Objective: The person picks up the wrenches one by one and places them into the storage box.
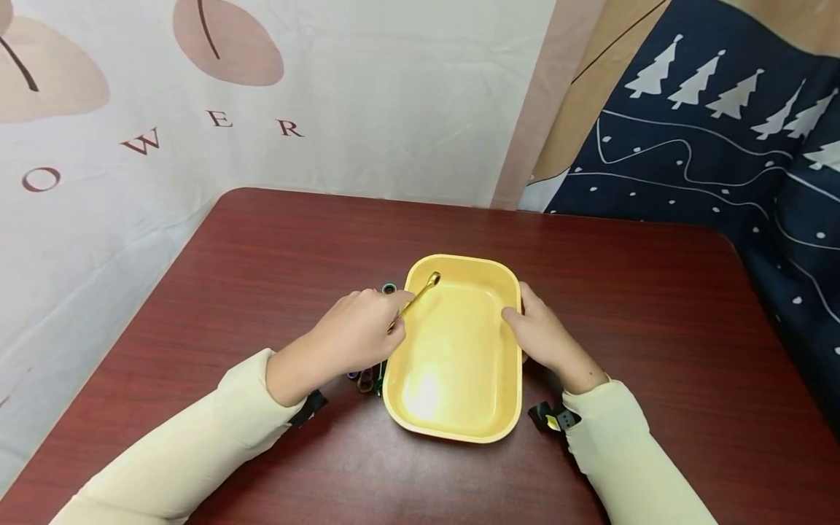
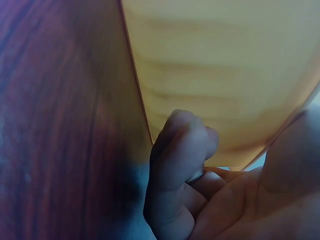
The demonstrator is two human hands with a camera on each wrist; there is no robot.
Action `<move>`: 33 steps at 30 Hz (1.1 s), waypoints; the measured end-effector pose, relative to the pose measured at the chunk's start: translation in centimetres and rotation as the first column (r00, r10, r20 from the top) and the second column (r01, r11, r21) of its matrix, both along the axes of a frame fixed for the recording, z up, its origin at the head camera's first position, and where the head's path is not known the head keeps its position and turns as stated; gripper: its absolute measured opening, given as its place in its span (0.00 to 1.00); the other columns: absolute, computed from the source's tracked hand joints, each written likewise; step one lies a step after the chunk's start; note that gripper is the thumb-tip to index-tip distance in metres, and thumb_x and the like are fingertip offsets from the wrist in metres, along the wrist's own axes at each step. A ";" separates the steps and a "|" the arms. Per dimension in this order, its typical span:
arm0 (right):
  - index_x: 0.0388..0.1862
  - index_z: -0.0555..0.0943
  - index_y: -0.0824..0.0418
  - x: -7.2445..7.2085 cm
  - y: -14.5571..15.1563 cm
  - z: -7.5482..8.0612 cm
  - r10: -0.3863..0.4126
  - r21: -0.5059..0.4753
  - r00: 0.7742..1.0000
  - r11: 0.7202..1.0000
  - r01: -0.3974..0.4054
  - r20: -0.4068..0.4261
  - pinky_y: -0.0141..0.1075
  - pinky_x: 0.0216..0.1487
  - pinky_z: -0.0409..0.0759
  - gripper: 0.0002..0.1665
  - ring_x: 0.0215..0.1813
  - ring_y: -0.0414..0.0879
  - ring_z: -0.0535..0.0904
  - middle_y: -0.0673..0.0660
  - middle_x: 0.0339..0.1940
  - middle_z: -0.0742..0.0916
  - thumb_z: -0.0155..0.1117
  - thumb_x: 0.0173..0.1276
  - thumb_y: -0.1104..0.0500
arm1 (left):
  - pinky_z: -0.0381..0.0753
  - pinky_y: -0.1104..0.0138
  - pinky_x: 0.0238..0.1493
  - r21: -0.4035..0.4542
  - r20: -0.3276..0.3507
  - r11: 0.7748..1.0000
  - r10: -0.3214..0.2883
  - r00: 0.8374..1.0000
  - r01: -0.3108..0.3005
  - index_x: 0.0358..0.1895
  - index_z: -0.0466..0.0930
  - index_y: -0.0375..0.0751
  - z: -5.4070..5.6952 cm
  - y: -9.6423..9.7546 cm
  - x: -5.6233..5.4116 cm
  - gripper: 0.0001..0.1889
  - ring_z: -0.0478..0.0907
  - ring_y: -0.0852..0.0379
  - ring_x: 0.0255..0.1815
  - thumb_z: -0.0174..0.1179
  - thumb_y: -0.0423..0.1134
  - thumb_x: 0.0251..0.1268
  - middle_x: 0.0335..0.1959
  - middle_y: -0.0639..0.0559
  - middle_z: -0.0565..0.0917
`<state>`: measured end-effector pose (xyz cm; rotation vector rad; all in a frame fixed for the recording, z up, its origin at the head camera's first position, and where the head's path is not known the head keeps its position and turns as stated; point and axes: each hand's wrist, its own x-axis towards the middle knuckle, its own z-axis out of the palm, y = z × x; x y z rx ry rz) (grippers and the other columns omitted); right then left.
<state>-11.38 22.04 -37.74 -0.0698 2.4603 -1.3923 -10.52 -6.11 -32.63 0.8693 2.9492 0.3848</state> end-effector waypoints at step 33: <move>0.77 0.55 0.64 0.0 0.1 -0.2 -0.006 0.001 1.000 1.000 0.006 -0.016 0.36 0.38 0.84 0.31 0.35 0.47 0.86 0.72 0.52 0.80 0.43 0.78 0.61 | 0.74 0.55 0.38 -0.113 -0.111 0.982 -0.166 0.980 0.154 0.35 0.79 0.46 -1.2 3.7 0.0 0.04 0.78 0.56 0.20 0.55 0.37 0.62 0.16 0.57 0.77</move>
